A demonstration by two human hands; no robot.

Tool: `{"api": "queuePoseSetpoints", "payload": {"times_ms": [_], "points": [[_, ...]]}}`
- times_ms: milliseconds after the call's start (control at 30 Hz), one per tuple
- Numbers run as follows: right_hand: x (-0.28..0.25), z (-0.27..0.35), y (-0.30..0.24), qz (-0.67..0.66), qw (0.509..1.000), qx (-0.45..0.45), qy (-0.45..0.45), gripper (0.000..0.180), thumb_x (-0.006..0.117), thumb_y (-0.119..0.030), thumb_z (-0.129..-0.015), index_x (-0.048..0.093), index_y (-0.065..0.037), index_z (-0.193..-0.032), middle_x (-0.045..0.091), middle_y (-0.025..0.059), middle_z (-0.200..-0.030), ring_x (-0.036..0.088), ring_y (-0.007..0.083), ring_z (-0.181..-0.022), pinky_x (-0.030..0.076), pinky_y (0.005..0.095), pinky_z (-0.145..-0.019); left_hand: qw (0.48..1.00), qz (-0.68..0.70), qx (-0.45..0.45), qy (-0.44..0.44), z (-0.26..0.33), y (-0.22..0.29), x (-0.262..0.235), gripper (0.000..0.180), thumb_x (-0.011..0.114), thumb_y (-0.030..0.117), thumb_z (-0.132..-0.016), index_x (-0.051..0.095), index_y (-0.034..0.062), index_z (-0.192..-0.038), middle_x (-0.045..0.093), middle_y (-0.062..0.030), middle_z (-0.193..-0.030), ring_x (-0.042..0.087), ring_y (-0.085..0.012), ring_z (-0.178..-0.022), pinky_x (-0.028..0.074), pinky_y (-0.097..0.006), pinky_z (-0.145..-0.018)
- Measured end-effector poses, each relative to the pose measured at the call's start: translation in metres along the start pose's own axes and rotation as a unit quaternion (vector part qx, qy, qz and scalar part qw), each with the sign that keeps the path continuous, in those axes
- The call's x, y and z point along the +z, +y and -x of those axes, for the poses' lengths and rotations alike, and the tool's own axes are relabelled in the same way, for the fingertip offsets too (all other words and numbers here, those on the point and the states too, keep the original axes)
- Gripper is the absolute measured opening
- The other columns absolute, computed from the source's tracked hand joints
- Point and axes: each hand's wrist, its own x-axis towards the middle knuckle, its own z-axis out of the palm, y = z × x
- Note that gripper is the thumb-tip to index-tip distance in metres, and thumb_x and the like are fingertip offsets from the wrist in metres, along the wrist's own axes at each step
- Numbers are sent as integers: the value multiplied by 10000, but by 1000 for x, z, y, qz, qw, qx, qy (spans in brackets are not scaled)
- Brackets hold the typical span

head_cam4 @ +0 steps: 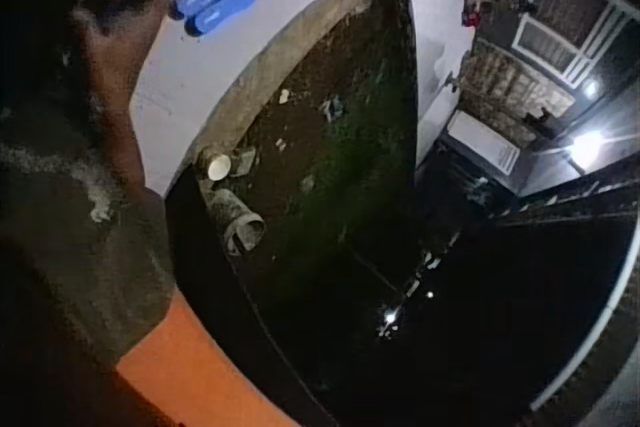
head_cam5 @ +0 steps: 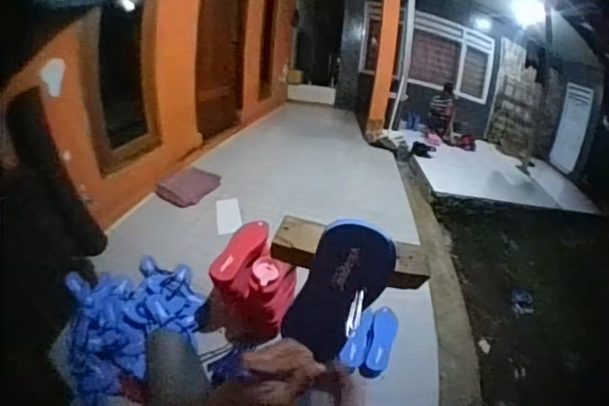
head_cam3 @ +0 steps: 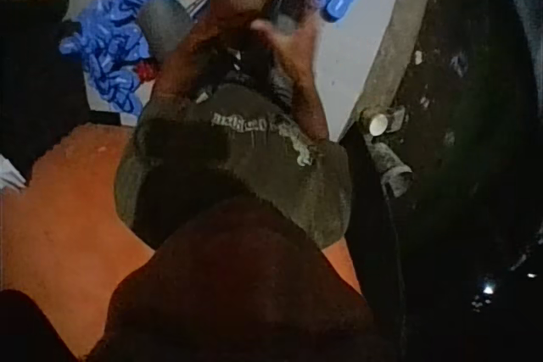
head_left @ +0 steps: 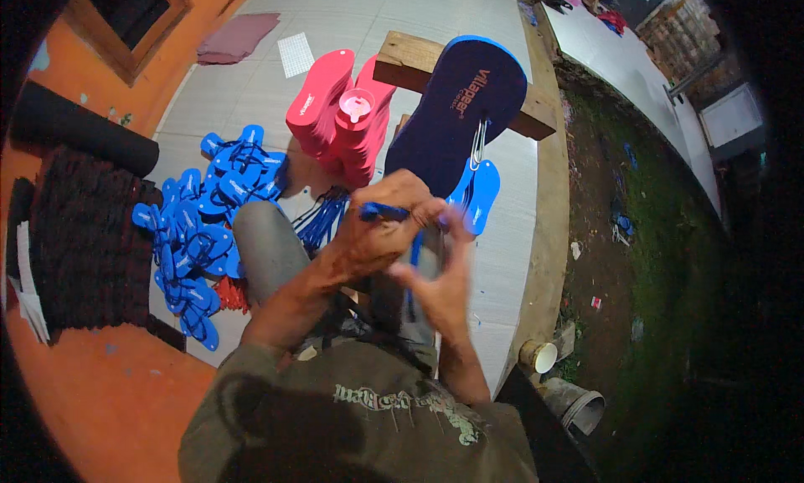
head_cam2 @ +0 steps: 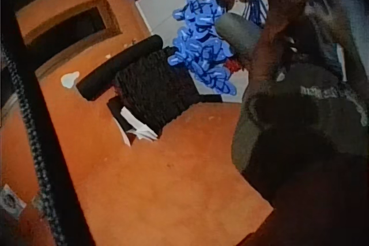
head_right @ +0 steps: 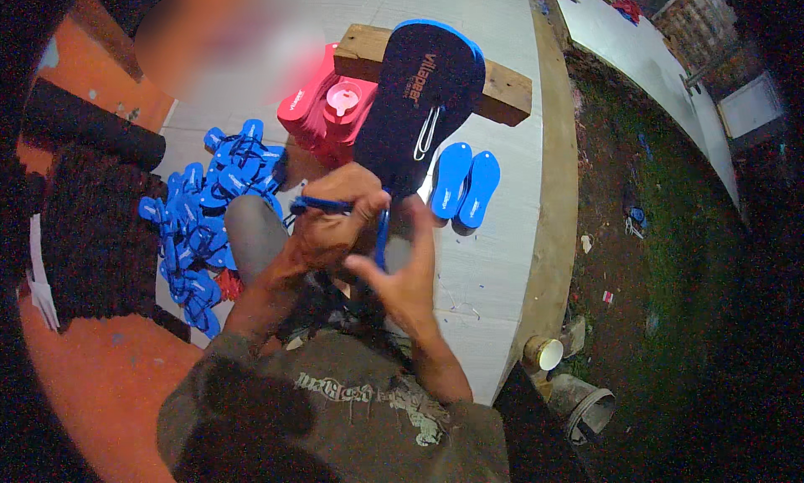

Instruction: The person inserts straps into sandal soles using a stationary metal tool. They pick up blue soles and straps from the floor, pull each strap end through the holes, and set the assembled sandals aside.

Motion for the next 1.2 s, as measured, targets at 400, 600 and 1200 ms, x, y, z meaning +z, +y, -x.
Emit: {"api": "queuePoseSetpoints", "payload": {"times_ms": [400, 600, 1200], "points": [[-71, 1, 61, -308, 925, 169, 146, 199, 548, -112, -844, 516, -13, -1014, 566, 41, -811, 540, 117, -710, 456, 245, -626, 948, 171, -89, 253, -57, -37, -35, 344, 435, 335, -903, 599, 33, -890, 577, -15, -795, 524, -64, -721, 405, -189, -587], [-60, -59, 67, -501, 852, 133, 72, 246, 539, -136, -856, 499, 1, -1057, 565, 59, -843, 559, 136, -761, 493, 266, -689, 960, -115, 111, 228, -105, -9, -5, 324, 478, 293, -877, 564, 0, -984, 588, -133, -899, 569, -250, -793, 445, -332, -691], [-17, -72, 30, -297, 949, -84, -69, 178, 522, -146, -864, 557, 4, -953, 581, 79, -808, 560, 143, -726, 458, 255, -666, 989, -126, 23, 68, -104, 17, -7, 424, 594, 428, -773, 610, 15, -865, 597, -124, -826, 555, -244, -737, 429, -321, -673]]}}
